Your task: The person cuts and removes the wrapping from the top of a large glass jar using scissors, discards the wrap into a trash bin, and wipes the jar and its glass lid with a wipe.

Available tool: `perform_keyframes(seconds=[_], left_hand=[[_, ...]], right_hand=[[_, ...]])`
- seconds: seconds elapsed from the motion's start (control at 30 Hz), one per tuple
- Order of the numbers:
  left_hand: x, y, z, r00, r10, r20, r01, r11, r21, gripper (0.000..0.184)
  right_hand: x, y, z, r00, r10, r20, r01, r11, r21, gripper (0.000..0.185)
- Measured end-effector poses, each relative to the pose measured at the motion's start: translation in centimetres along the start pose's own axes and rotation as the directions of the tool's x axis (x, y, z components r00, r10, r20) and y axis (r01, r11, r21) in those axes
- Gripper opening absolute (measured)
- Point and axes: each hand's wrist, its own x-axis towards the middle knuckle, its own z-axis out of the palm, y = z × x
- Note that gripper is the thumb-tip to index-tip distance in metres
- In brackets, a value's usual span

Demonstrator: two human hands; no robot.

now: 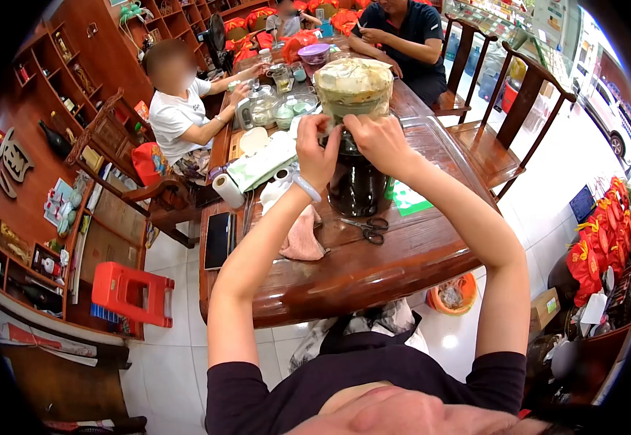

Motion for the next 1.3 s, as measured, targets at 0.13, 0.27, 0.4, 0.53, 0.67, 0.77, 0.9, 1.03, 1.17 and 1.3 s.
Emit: perform_keyframes(seconds=[0.13, 0.27, 0.4, 0.53, 0.67, 0.77, 0.9, 1.03, 1.17, 1.3], left_hand=[[0.6, -0.3, 0.2, 0.981, -0.177, -0.076, 0.178, 0.984, 0.002, 0.02], [0.6, -1.0, 0.4, 0.976, -0.214, -0.036, 0.215, 0.976, 0.019, 0.014], [0.5, -1.6, 0.5, 0.985, -0.165, -0.048, 0.166, 0.985, 0.035, 0.011], [0.3, -1.6, 0.5, 0.98, -0.193, -0.051, 0.193, 0.981, 0.0, 0.009], [0.0, -1.9, 0.7, 0.985, -0.164, -0.06, 0.166, 0.986, 0.034, 0.012], [-0.3, -0.9, 0.8, 0.975, -0.214, -0.054, 0.215, 0.977, 0.012, 0.012], [-0.3, -0.3, 0.4, 0.983, -0.172, -0.071, 0.159, 0.974, -0.164, 0.017], [0.2, 0.4, -0.2, 0.992, 0.114, 0.058, -0.117, 0.992, 0.051, 0.018], [0.5, 0.1, -0.3, 0.973, 0.189, 0.135, -0.202, 0.975, 0.087, 0.016], [1.2, 0.2, 0.0, 0.957, 0.222, 0.187, -0.246, 0.962, 0.118, 0.017]], right_hand=[[0.1, 0.8, 0.3, 0.996, -0.085, -0.036, 0.085, 0.996, 0.01, 0.008], [0.1, 1.4, 0.4, 0.989, -0.114, -0.097, 0.118, 0.992, 0.04, 0.007], [-0.1, 1.6, 0.6, 0.978, -0.138, -0.154, 0.154, 0.983, 0.097, 0.006], [-0.4, 1.6, 0.6, 0.973, -0.136, -0.186, 0.159, 0.981, 0.11, 0.006], [-0.8, 1.3, 0.6, 0.966, -0.154, -0.207, 0.166, 0.985, 0.042, 0.007], [-0.6, 0.8, 1.1, 0.971, -0.126, -0.203, 0.135, 0.99, 0.033, 0.007], [-0.4, 0.5, 1.4, 0.988, -0.028, -0.152, 0.031, 0.999, 0.023, 0.007], [-0.5, 1.2, 1.1, 0.978, -0.101, -0.181, 0.126, 0.984, 0.129, 0.007], [-0.6, 1.5, 1.1, 0.973, -0.114, -0.2, 0.151, 0.971, 0.184, 0.009], [-0.7, 1.5, 1.1, 0.962, -0.123, -0.243, 0.163, 0.975, 0.15, 0.007]])
